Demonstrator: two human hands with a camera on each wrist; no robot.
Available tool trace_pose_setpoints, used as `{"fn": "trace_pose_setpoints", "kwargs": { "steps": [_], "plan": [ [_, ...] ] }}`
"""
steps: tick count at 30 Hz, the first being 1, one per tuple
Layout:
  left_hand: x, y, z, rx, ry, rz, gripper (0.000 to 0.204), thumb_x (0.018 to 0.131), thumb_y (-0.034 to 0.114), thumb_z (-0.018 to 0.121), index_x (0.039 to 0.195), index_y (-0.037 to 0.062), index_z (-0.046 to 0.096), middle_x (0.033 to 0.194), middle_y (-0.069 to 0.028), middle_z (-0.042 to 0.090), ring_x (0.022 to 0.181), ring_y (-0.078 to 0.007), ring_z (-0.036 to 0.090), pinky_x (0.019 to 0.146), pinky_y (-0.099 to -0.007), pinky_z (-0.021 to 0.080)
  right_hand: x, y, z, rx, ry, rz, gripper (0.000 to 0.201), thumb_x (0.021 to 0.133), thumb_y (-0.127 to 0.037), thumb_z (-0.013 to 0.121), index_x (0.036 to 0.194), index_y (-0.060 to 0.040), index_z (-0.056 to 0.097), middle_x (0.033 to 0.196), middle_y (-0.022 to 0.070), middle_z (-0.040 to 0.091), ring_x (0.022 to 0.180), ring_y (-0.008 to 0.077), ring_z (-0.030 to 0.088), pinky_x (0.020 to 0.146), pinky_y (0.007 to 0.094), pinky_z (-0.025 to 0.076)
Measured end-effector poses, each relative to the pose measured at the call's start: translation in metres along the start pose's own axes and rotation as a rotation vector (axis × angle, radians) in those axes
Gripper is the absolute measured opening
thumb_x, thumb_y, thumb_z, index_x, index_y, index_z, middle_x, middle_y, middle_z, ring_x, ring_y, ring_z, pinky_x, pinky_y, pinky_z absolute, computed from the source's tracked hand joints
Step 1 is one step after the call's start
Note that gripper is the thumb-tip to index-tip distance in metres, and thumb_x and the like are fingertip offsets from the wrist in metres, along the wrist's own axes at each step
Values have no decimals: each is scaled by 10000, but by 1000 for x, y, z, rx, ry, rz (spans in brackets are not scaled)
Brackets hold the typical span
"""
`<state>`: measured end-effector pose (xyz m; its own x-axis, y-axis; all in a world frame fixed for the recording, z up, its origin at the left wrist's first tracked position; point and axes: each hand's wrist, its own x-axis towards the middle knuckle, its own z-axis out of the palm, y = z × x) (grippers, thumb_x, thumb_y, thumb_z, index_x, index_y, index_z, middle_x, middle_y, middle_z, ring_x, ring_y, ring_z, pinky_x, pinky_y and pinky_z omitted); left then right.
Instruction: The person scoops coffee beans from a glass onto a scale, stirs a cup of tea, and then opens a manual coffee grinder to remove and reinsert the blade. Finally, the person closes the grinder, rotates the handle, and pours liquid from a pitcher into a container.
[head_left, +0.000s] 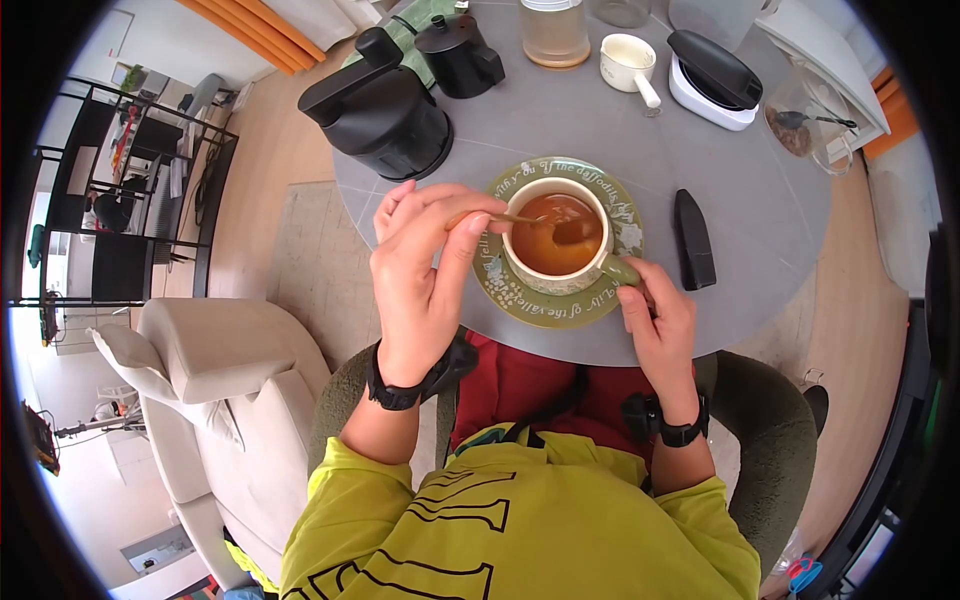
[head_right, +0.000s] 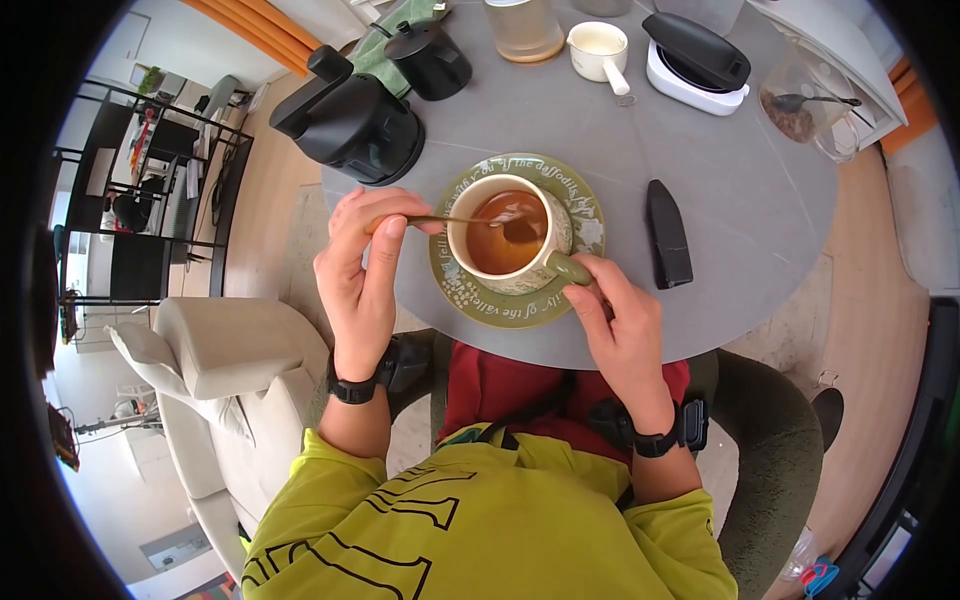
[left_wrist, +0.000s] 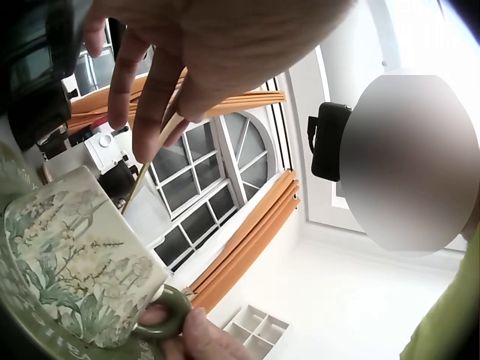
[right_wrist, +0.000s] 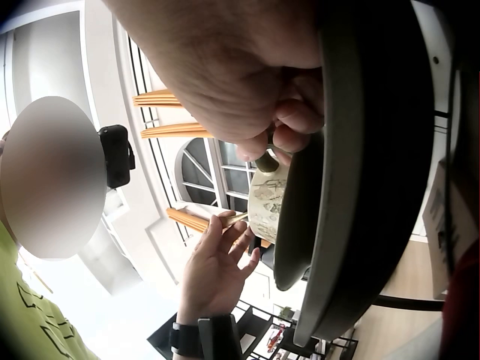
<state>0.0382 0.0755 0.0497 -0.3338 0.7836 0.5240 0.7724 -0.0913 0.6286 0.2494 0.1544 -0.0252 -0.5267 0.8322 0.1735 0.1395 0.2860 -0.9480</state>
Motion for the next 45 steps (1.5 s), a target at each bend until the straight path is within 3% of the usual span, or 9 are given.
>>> {"fn": "trace_pose_setpoints", "kwargs": {
  "steps": [6,15,18,22,24,29,42,45],
  "plan": [
    [-3,0,-11,248,18,191,117,809,47,656,911,90,694,786,5,670,893,-177,612,991,-412,292,0,-1,0,-5,0,4,220,897,-141,635,1062,0,602,643,55,521,553,117,453,526,251,381],
    [-25,1,-45,378,-148,119,209,791,30,661,982,99,711,604,28,552,807,-144,615,982,-432,310,-1,3,1,-6,-1,15,215,893,-119,636,1062,8,600,637,47,512,556,106,442,525,243,372],
    [-34,4,-50,370,-214,45,194,811,-20,611,975,46,691,706,1,657,825,-164,616,1007,-421,310,-1,3,2,-7,4,19,210,893,-109,633,1064,9,601,638,43,508,560,96,439,527,237,369],
    [-43,-4,-44,301,-162,-9,181,813,-25,605,966,38,677,717,-11,660,823,-162,620,1015,-419,304,-3,5,2,-25,16,44,210,890,-92,630,1067,15,598,645,27,507,572,76,433,531,224,366],
    [-41,-8,-47,281,-94,73,202,794,-23,624,959,76,685,667,26,628,792,-140,622,984,-441,308,-3,4,3,-30,20,45,210,889,-89,631,1068,17,598,648,20,509,575,72,431,531,220,364],
    [-41,-19,-57,234,0,95,182,798,-28,616,933,74,683,675,29,635,792,-145,625,990,-439,303,-3,3,4,-48,30,53,206,894,-81,625,1071,21,597,659,-1,520,579,57,428,530,203,354],
    [-36,-25,-61,242,-72,61,188,782,-24,623,926,73,695,655,23,607,770,-146,624,987,-435,306,-2,-1,2,48,8,117,209,925,-99,592,1090,31,585,646,-35,504,541,20,418,493,183,321],
    [-35,-22,-64,217,-110,41,175,824,-36,555,937,32,671,695,-24,639,779,-155,618,1020,-431,301,-2,-6,-1,47,-8,135,219,927,-109,593,1094,32,583,645,-32,504,543,22,415,494,185,322]
  ]
}}
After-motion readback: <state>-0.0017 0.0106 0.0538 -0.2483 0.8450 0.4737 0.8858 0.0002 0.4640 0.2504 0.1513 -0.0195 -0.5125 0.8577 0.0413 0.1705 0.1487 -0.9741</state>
